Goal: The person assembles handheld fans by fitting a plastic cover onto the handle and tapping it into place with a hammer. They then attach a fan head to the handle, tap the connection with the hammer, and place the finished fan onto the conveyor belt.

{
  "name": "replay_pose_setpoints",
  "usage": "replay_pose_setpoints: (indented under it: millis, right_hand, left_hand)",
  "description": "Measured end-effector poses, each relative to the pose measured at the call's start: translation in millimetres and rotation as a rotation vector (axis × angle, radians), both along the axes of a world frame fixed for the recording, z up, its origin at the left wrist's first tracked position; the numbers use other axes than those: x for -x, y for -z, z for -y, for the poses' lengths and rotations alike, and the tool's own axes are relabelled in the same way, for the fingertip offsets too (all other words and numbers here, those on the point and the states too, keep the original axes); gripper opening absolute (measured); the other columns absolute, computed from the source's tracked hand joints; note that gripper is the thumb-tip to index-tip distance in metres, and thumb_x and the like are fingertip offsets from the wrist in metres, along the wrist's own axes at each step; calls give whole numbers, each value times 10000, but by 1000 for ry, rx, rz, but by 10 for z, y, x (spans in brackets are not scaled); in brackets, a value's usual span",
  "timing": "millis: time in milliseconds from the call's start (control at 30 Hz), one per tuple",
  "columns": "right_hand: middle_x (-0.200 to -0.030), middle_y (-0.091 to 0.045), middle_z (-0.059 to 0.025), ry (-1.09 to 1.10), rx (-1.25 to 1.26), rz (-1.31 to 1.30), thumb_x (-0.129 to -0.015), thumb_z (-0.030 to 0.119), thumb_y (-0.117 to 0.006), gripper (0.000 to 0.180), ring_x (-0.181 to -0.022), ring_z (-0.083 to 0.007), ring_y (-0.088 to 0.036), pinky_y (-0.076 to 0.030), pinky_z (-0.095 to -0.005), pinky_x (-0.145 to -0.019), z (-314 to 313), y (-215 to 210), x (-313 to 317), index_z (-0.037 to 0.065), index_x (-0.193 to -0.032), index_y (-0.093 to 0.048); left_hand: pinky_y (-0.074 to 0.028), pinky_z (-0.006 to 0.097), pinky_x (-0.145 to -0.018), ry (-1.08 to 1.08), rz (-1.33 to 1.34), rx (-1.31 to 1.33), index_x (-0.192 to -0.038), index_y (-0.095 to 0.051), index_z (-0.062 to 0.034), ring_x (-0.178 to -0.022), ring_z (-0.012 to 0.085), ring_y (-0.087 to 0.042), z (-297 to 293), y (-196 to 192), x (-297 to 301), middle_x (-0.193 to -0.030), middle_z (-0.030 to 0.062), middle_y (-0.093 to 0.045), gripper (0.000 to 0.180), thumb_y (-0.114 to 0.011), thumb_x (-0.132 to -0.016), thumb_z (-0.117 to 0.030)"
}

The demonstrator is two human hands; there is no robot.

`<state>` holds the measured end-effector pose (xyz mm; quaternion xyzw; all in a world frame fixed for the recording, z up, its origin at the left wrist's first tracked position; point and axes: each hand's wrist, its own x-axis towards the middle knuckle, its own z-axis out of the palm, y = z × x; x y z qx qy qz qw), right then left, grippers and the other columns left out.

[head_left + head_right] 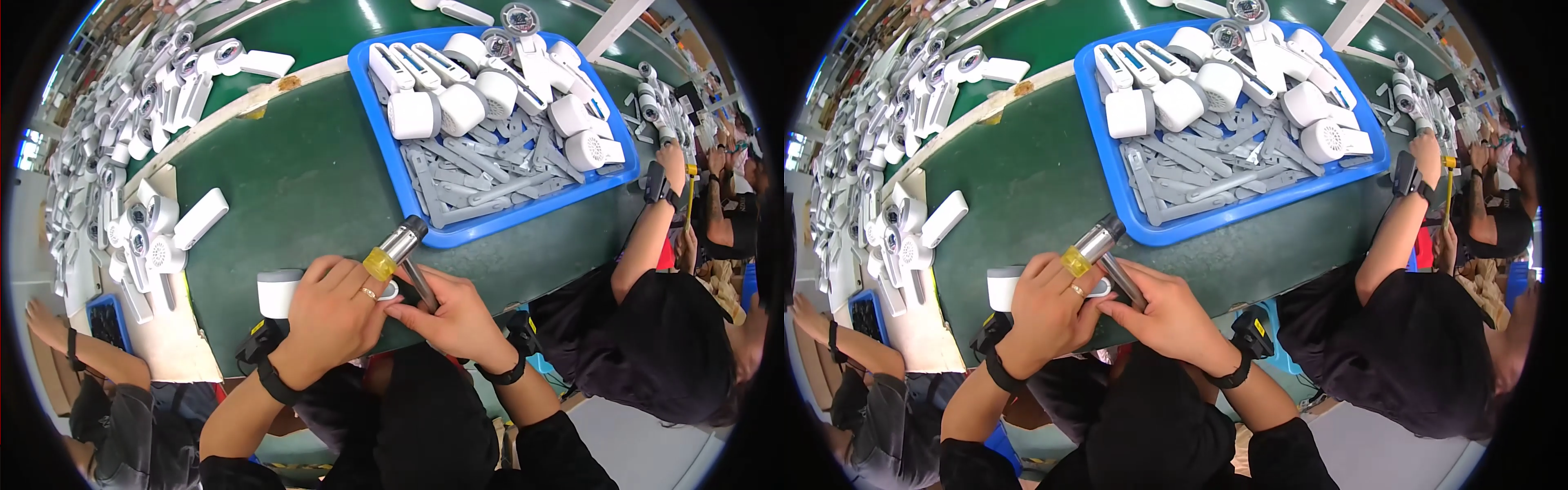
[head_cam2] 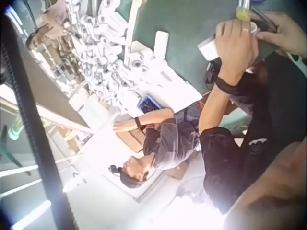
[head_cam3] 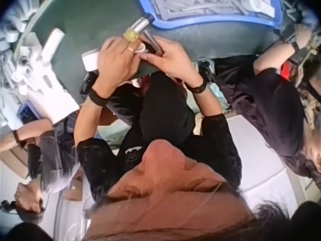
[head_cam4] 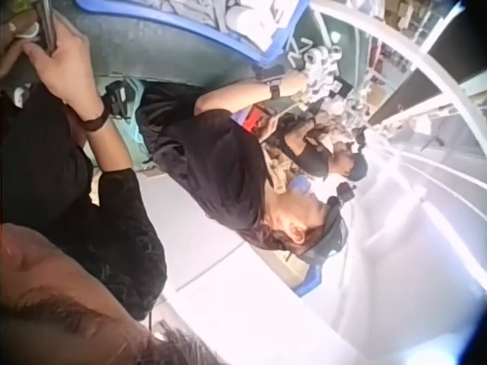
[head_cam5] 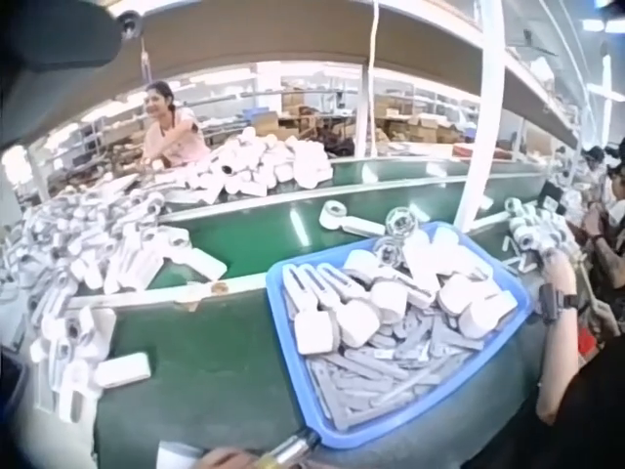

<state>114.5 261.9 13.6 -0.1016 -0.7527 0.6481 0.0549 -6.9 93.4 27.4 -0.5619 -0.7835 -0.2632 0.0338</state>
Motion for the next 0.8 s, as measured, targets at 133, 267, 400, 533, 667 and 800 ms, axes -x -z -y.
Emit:
replay_pose_setpoints:
  millis: [133,267,400,533,667,800]
  right_hand:
    - [-724,-455,54,-26,-11,72,-895,116,-824,586,-629,-31,-375,-326,-239,-553,14,-37,12,24,-1436,-621]
    - [-862,-599,73,-8,170,142,-903,80,-815,586,-607,10,-406,-335,-205,-533,14,-68,-8,33,-1450,-608]
    - [-1282,-679,21,67,144,125,-921,65,-792,565,-627,38,-471,-402,-188,-541,-31,-86,-97,35,-1451,-602]
    - [-1107,-724,17,-7,-124,24,-915,86,-802,442,-740,-25,-562,-479,-225,-651,73,-134,23,33,-1336,-682]
    - [-1038,-716,25,24,-138,149,-902,87,-820,404,-801,-58,-579,-495,-253,-699,95,-135,163,30,-1285,-704]
    - [-958,-689,41,57,78,-91,-881,111,-857,370,-804,-43,-537,-462,-229,-690,197,-277,57,8,-1212,-725]
  left_hand:
    - [-492,452,-967,-45,-15,29,-1143,-703,-32,-930,293,-666,32,-12,-52,-1012,106,-704,357,-779,-829,-184]
    - [-421,509,-1151,-75,-42,159,-1231,-670,-20,-1082,286,-661,66,-125,-120,-1101,116,-709,465,-799,-827,-212]
    - [-370,541,-1203,-178,42,100,-1268,-665,-37,-1170,340,-648,187,-450,-125,-1140,136,-715,615,-890,-730,-232]
    - [-373,550,-1198,-226,-20,128,-1234,-696,-50,-1189,319,-656,454,-441,-4,-1184,115,-729,585,-907,-714,-217]
    - [-378,543,-1199,-173,175,101,-1107,-755,-73,-1114,291,-694,443,-253,87,-1079,88,-761,374,-882,-768,-168]
    - [-390,561,-1189,-137,267,-117,-1103,-762,-85,-1029,267,-715,552,-325,16,-1030,47,-781,325,-860,-798,-139]
